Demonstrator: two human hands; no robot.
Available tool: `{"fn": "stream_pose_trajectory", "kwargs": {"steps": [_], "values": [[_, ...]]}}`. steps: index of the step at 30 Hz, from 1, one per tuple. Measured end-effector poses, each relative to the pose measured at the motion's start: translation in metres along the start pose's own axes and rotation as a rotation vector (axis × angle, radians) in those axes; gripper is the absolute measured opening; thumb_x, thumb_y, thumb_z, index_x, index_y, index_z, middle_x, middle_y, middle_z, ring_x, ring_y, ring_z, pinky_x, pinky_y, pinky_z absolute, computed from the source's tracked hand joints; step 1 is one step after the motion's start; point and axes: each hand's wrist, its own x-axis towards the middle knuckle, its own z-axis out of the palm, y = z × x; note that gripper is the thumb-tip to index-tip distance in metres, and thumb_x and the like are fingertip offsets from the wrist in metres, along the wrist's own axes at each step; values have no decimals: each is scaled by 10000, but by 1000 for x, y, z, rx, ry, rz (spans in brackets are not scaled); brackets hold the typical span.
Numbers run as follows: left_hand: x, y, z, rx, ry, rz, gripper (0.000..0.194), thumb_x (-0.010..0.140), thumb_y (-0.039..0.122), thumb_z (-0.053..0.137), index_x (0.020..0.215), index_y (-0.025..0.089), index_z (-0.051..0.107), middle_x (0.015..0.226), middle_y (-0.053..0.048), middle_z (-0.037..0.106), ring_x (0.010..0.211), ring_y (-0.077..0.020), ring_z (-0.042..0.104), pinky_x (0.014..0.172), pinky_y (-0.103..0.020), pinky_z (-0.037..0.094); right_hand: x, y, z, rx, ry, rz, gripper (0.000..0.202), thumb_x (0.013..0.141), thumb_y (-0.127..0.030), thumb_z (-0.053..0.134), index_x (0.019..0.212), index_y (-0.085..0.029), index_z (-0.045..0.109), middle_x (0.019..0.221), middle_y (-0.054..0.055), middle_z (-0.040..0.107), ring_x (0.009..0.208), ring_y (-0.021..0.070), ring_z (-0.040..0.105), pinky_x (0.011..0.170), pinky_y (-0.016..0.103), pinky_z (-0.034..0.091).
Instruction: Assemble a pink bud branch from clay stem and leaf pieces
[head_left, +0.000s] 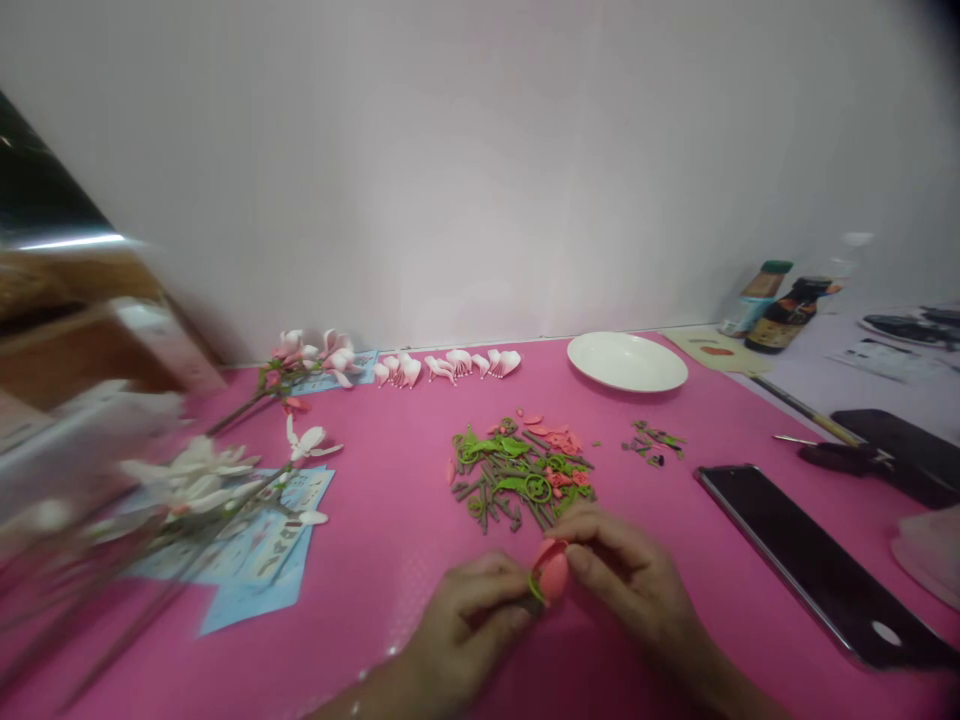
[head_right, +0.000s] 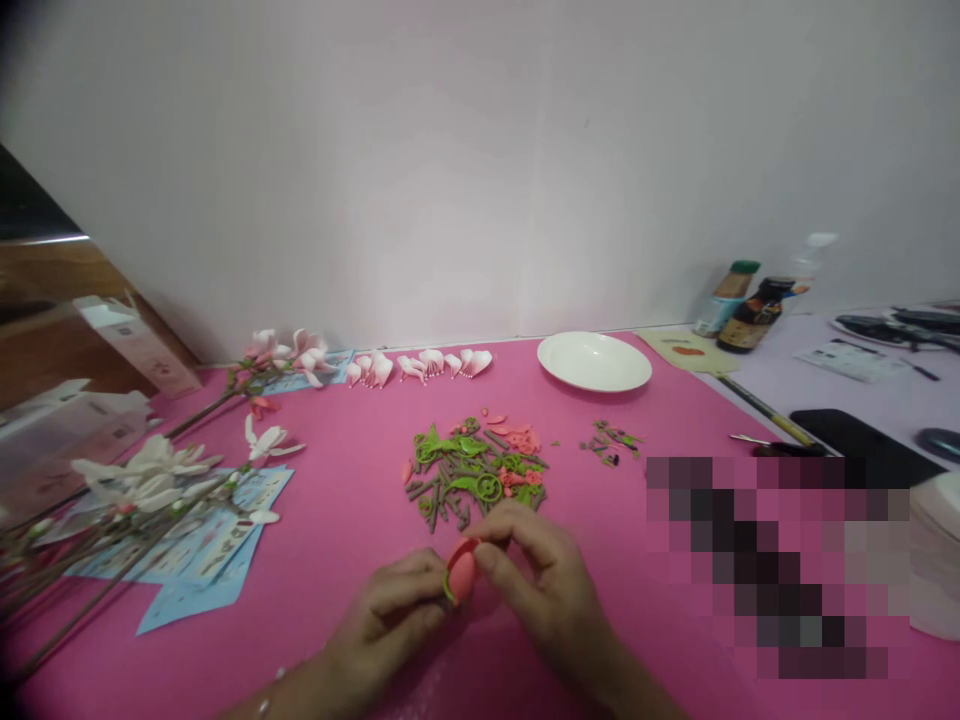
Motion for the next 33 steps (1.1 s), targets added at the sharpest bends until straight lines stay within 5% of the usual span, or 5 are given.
{"fn": "stream_pose_trajectory", "kwargs": {"steps": [6,10,19,25,33], "values": [[-6,-16,5,-586,58,-295,277,839,310,608,1093,226,681,1003,-107,726,887,-204,663,759,-316,480,1,3,-4,283,69,246,239,882,-355,528,759,-173,622,636,8,595,603,141,535,590,259,425],[-5,-25,7,-785,81,-404,294,818,340,618,972,114,728,796,-119,747,702,-179,676,667,-291,500,3,12,-5,405,131,270,327,862,-373,545,613,-162,567,631,15,556,591,136,474,559,259,372],[-2,-14,4,-901,-175,-578,293,662,268,760,868,61,737,793,-156,752,575,-142,676,565,-232,542,6,18,0,542,189,335,351,821,-385,602,566,-159,519,582,-8,454,582,119,417,548,237,354],[-2,-20,5,-918,-101,-557,312,658,279,782,900,89,728,757,-117,756,533,-131,676,548,-221,539,4,28,2,650,213,473,270,828,-413,587,876,-159,661,733,32,589,619,122,495,570,244,406],[1,-20,4,-841,-63,-527,331,663,314,785,917,113,715,816,-123,751,592,-152,684,618,-276,533,4,15,1,381,-227,422,288,756,-419,648,664,-156,575,630,-14,522,589,110,480,547,231,384]]}}
